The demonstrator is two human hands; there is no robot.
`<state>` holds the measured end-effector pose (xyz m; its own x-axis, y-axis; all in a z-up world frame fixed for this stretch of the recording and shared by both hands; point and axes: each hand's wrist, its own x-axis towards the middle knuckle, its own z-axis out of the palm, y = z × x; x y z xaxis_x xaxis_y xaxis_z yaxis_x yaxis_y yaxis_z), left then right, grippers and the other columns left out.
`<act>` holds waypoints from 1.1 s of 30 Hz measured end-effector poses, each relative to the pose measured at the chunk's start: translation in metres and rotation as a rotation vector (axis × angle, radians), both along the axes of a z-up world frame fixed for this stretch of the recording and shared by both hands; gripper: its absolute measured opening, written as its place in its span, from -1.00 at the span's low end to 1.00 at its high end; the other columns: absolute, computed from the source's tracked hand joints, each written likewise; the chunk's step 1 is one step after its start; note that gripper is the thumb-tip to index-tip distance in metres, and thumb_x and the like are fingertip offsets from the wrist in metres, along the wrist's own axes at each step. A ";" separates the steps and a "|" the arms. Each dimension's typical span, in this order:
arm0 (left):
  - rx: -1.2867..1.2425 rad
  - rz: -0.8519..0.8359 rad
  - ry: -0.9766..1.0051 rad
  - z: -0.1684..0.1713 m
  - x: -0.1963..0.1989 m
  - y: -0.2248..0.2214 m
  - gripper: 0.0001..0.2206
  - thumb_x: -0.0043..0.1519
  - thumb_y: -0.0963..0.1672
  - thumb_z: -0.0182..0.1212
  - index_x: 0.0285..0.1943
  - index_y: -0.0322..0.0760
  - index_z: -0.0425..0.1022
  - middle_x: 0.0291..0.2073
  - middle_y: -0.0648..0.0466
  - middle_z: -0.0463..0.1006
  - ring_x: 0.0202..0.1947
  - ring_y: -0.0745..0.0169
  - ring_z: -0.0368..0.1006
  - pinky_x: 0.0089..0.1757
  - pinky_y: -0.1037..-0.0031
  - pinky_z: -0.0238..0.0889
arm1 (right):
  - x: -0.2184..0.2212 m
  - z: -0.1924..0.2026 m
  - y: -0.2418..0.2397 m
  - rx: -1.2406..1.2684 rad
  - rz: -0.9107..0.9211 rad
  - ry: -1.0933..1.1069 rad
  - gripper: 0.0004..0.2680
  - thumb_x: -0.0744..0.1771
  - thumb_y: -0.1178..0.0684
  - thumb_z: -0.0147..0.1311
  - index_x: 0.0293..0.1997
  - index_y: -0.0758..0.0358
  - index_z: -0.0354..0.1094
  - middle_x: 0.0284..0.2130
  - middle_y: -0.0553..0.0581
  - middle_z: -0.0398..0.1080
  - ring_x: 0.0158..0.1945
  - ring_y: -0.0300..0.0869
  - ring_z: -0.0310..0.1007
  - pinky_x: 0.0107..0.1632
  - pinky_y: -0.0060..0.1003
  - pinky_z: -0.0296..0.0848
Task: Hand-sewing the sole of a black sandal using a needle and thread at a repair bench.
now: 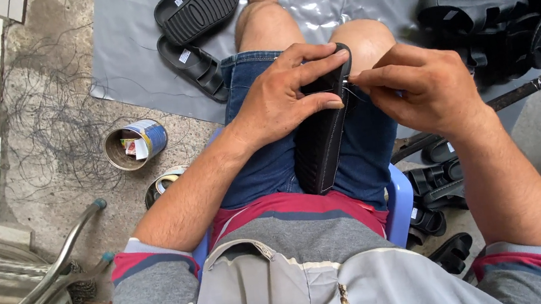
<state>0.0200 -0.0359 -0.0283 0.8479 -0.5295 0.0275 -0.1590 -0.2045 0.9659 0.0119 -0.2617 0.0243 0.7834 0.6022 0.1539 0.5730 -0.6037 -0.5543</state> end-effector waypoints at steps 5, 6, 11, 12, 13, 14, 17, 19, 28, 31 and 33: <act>-0.045 0.003 -0.034 -0.002 0.000 -0.003 -0.55 0.07 -0.07 0.34 0.14 0.02 0.31 0.08 0.13 0.34 0.15 0.28 0.28 0.14 0.49 0.14 | 0.000 -0.008 0.006 -0.016 -0.026 -0.058 -0.91 0.28 0.27 0.17 -0.23 0.22 0.41 -0.44 0.04 0.36 -0.40 -0.19 0.36 -0.39 -0.36 0.29; -0.037 -0.003 -0.054 -0.002 0.001 -0.004 -0.55 0.07 -0.08 0.34 0.14 0.02 0.30 0.08 0.11 0.34 0.15 0.25 0.29 0.14 0.47 0.14 | 0.001 -0.007 0.009 -0.020 -0.020 -0.062 -0.91 0.27 0.31 0.14 -0.28 0.24 0.38 -0.46 0.03 0.36 -0.40 -0.18 0.35 -0.39 -0.36 0.27; -0.063 0.053 -0.028 0.003 -0.008 -0.002 -0.52 0.09 -0.08 0.32 0.18 0.02 0.24 0.07 0.10 0.33 0.09 0.30 0.32 0.10 0.53 0.25 | -0.002 0.001 0.011 -0.035 -0.052 -0.071 -0.94 0.29 0.27 0.16 -0.28 0.27 0.38 -0.46 0.05 0.38 -0.42 -0.18 0.34 -0.40 -0.37 0.27; -0.110 0.091 -0.021 0.004 -0.011 -0.003 -0.49 0.10 -0.10 0.32 0.22 -0.03 0.19 0.06 0.04 0.33 0.01 0.31 0.37 0.07 0.58 0.34 | -0.002 0.003 0.011 -0.014 -0.045 -0.080 -0.95 0.29 0.26 0.18 -0.27 0.31 0.39 -0.43 0.08 0.40 -0.42 -0.17 0.35 -0.37 -0.37 0.29; -0.111 0.093 -0.021 0.004 -0.012 0.000 -0.49 0.10 -0.10 0.32 0.22 -0.03 0.19 0.06 0.04 0.33 0.01 0.31 0.37 0.07 0.58 0.34 | -0.004 0.002 0.009 -0.015 -0.044 -0.080 -0.95 0.29 0.26 0.18 -0.27 0.31 0.39 -0.43 0.08 0.40 -0.42 -0.17 0.35 -0.37 -0.37 0.29; -0.053 0.132 -0.053 0.005 -0.014 0.002 -0.67 0.13 -0.10 0.25 0.06 -0.07 0.32 -0.11 0.11 0.40 -0.13 0.34 0.39 -0.05 0.60 0.29 | -0.007 0.001 0.007 -0.035 -0.050 -0.117 -0.95 0.30 0.24 0.18 -0.24 0.31 0.40 -0.39 0.09 0.43 -0.34 -0.15 0.40 -0.32 -0.36 0.32; 0.108 0.114 -0.098 0.004 -0.016 0.018 -0.87 0.15 -0.09 0.15 -0.15 -0.08 0.47 -0.36 0.18 0.46 -0.32 0.32 0.41 -0.24 0.56 0.23 | -0.015 -0.001 0.002 -0.065 -0.074 -0.163 -0.94 0.32 0.21 0.18 -0.19 0.31 0.44 -0.33 0.10 0.46 -0.27 -0.13 0.45 -0.27 -0.35 0.36; 0.211 0.062 -0.116 0.013 -0.012 0.028 -0.89 0.15 -0.08 0.12 -0.21 -0.06 0.49 -0.45 0.19 0.44 -0.35 0.28 0.41 -0.30 0.51 0.22 | -0.017 -0.002 0.000 -0.073 -0.088 -0.179 -0.93 0.32 0.21 0.19 -0.17 0.30 0.45 -0.32 0.11 0.47 -0.28 -0.14 0.45 -0.28 -0.36 0.37; -0.492 -0.099 0.613 0.036 -0.005 0.016 -0.93 0.17 -0.16 0.10 -0.22 -0.15 0.45 -0.08 0.07 0.47 -0.43 0.44 0.44 -0.52 0.76 0.22 | -0.016 -0.002 -0.004 -0.215 -0.048 -0.215 -0.85 0.34 0.09 0.11 0.00 0.11 0.41 -0.24 0.02 0.44 -0.22 -0.14 0.44 -0.29 -0.31 0.38; -0.352 -0.044 0.445 0.032 -0.003 0.006 -0.91 0.16 -0.17 0.14 -0.18 -0.15 0.47 -0.40 0.23 0.47 -0.55 0.53 0.31 -0.41 0.79 0.24 | -0.016 -0.002 -0.004 -0.235 -0.045 -0.229 -0.81 0.33 0.09 0.13 0.04 0.08 0.36 -0.26 0.02 0.43 -0.30 -0.13 0.41 -0.43 -0.30 0.33; 0.289 0.066 -0.005 0.035 0.002 0.007 -0.75 0.10 -0.11 0.11 -0.06 -0.01 0.23 -0.35 0.30 0.53 -0.22 0.23 0.45 -0.24 0.35 0.25 | -0.016 -0.004 -0.003 -0.199 -0.033 -0.227 -0.80 0.33 0.11 0.15 0.06 0.07 0.34 -0.27 0.04 0.42 -0.32 -0.12 0.40 -0.44 -0.27 0.31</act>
